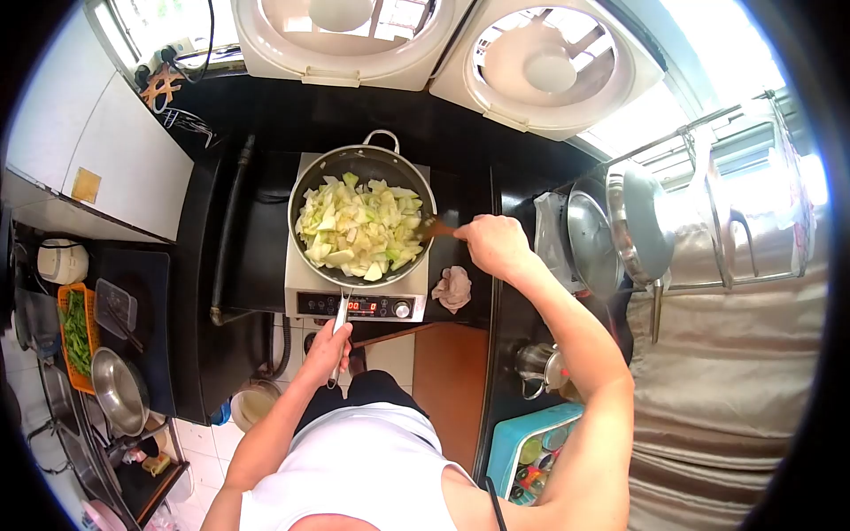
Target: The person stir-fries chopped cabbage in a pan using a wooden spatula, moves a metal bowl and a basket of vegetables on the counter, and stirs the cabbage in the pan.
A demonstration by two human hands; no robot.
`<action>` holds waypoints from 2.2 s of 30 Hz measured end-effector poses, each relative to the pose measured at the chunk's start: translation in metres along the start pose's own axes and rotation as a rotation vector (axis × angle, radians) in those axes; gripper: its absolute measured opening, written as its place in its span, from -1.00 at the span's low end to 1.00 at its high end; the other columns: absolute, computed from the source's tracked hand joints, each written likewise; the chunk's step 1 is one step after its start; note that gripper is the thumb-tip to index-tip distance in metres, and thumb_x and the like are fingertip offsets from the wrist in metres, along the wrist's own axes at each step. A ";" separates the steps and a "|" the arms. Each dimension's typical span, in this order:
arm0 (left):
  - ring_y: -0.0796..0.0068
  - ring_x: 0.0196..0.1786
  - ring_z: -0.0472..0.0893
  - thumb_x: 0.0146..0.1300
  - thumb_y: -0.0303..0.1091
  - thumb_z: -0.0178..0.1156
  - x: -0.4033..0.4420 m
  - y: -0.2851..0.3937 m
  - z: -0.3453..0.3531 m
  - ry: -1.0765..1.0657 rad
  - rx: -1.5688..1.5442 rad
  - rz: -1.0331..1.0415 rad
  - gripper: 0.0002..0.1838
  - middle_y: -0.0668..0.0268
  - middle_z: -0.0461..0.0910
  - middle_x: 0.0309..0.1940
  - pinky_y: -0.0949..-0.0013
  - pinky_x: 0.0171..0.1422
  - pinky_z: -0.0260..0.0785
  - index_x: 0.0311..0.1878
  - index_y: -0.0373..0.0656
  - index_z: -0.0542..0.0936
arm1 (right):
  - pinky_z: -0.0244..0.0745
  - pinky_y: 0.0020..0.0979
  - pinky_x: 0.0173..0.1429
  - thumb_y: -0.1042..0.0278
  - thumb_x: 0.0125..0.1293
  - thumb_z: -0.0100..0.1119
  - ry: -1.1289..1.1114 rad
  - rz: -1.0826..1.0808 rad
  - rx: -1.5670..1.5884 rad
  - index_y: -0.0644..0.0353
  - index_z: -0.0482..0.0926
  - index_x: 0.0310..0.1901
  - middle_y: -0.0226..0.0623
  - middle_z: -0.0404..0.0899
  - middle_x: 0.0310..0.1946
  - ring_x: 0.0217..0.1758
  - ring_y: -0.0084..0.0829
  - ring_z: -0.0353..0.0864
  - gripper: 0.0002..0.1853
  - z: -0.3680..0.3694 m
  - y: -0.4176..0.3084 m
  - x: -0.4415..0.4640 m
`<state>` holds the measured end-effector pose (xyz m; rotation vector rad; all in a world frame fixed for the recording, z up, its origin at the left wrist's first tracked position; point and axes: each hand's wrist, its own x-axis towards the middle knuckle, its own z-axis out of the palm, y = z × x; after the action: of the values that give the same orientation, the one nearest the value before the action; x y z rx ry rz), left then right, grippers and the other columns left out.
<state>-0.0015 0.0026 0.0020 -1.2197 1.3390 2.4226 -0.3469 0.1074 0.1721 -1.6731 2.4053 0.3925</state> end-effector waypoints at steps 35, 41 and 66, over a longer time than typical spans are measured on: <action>0.60 -0.69 0.41 0.64 -0.12 0.09 -0.003 -0.002 0.002 0.009 -0.024 -0.021 -0.73 0.44 0.42 -0.54 0.43 -0.65 0.30 0.00 -0.16 0.42 | 0.67 -0.02 0.16 0.36 0.34 0.23 0.097 0.053 0.530 0.00 0.78 0.17 -0.04 0.79 -0.06 0.04 0.03 0.76 -0.62 0.069 -0.047 0.036; 0.59 -0.68 0.40 0.64 -0.11 0.10 -0.001 -0.001 0.002 0.011 -0.030 -0.011 -0.73 0.43 0.42 -0.52 0.41 -0.65 0.29 0.01 -0.14 0.43 | 0.68 -0.06 0.16 0.35 0.34 0.23 0.161 -0.002 0.512 -0.01 0.79 0.17 -0.11 0.80 -0.05 0.05 -0.01 0.77 -0.62 0.048 -0.037 0.033; 0.59 -0.67 0.40 0.64 -0.07 0.10 -0.004 -0.002 0.004 0.018 -0.030 0.014 -0.72 0.43 0.43 -0.50 0.42 -0.62 0.28 -0.03 -0.10 0.44 | 0.66 -0.06 0.23 0.32 0.38 0.11 0.165 0.123 0.646 0.09 0.76 0.19 0.09 0.77 -0.02 0.09 0.07 0.76 -0.60 0.063 -0.036 0.059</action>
<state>-0.0008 0.0079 0.0044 -1.2468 1.3249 2.4556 -0.3334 0.0631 0.0905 -1.3019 2.3786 -0.4827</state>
